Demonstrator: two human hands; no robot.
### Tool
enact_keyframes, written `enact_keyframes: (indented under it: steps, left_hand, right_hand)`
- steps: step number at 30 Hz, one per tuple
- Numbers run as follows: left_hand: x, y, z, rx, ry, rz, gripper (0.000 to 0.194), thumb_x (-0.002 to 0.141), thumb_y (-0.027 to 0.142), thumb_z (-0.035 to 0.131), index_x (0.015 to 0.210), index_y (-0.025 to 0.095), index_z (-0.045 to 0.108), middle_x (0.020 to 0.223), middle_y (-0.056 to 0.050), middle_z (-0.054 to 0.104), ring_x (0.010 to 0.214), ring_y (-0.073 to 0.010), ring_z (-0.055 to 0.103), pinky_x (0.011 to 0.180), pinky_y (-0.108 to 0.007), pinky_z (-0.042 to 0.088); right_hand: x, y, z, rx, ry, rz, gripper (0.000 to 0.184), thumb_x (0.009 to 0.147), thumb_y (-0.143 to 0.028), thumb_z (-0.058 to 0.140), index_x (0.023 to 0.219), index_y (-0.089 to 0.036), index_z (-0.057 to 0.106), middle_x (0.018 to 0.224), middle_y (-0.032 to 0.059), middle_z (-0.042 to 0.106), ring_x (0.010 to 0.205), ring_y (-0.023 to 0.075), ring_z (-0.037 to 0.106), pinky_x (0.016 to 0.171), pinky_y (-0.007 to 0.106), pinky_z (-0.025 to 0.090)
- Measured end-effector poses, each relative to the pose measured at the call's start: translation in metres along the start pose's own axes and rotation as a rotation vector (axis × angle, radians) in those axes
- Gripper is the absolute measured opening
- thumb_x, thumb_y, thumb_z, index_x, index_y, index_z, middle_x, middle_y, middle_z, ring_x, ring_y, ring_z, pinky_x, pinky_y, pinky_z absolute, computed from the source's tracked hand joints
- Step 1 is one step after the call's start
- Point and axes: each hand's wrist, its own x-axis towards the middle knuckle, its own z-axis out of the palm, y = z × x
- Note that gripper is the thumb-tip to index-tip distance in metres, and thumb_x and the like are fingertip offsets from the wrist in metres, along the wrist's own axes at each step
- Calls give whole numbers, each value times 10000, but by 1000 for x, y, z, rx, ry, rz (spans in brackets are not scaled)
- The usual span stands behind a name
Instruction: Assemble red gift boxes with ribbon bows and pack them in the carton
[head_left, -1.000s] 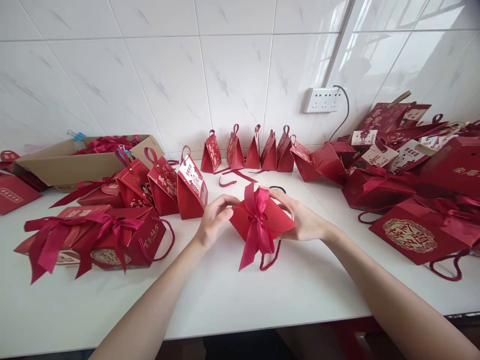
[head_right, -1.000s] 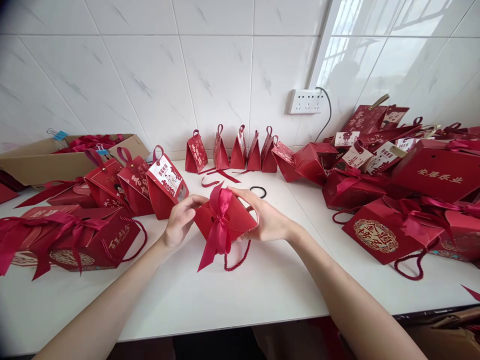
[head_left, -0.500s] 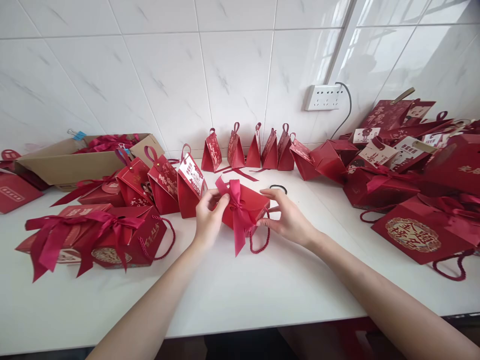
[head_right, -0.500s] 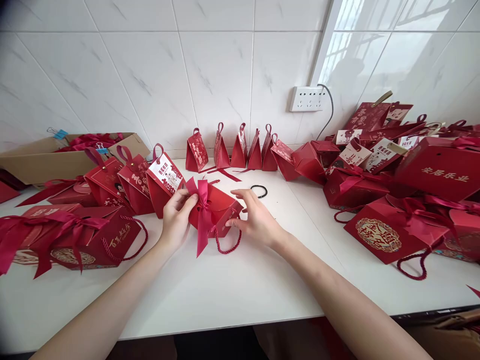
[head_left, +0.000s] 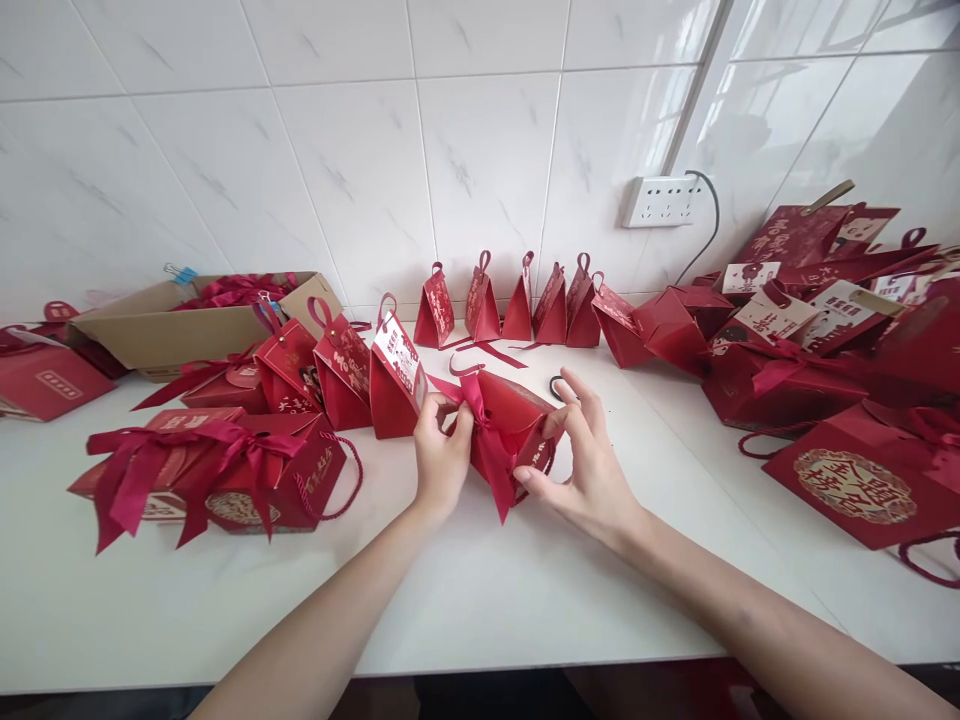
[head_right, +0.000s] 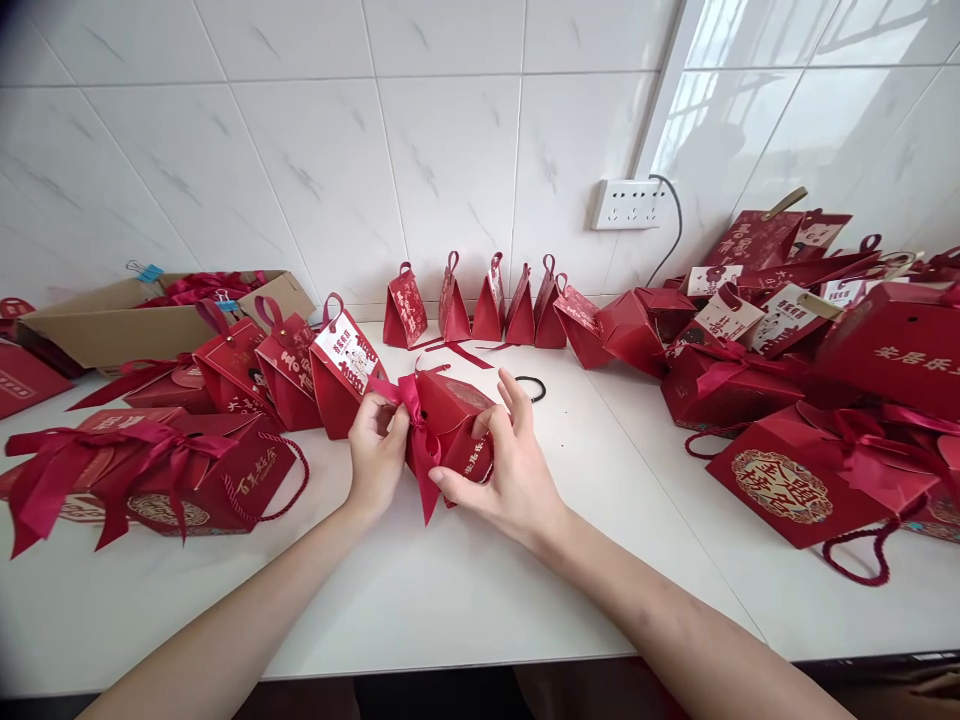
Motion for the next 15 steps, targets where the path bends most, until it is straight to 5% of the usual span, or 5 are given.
enact_keyframes:
  steps: [7,11,15]
  left_hand:
    - [-3,-2,2,-14,-3,8,92,820,265,545,792,190,500,764,0,569,701,-123,561,652,-228,470]
    - [-3,-3,3,-12,16,20,88,824,271,549,804,193,514,759,-1,577,710,-124,574,668,-229,481]
    - [-1,-1,3,-38,0,13,122,816,301,577,856,188,555,813,-31,630,788,-156,609,753,-275,501]
  right_hand:
    - [-1,-6,0,-133,26,-38,298,823,-446,616,776,-224,423,1284,207,417,1336,356,330,816,465,522]
    - [2,-5,-3,-37,42,-13,196,898,-305,524,745,-224,435,1255,155,459,1298,266,407,929,420,475]
    - [8,-2,-8,73,30,145,221,901,-330,493,712,-221,453,1171,118,517,1253,253,441,902,385,465]
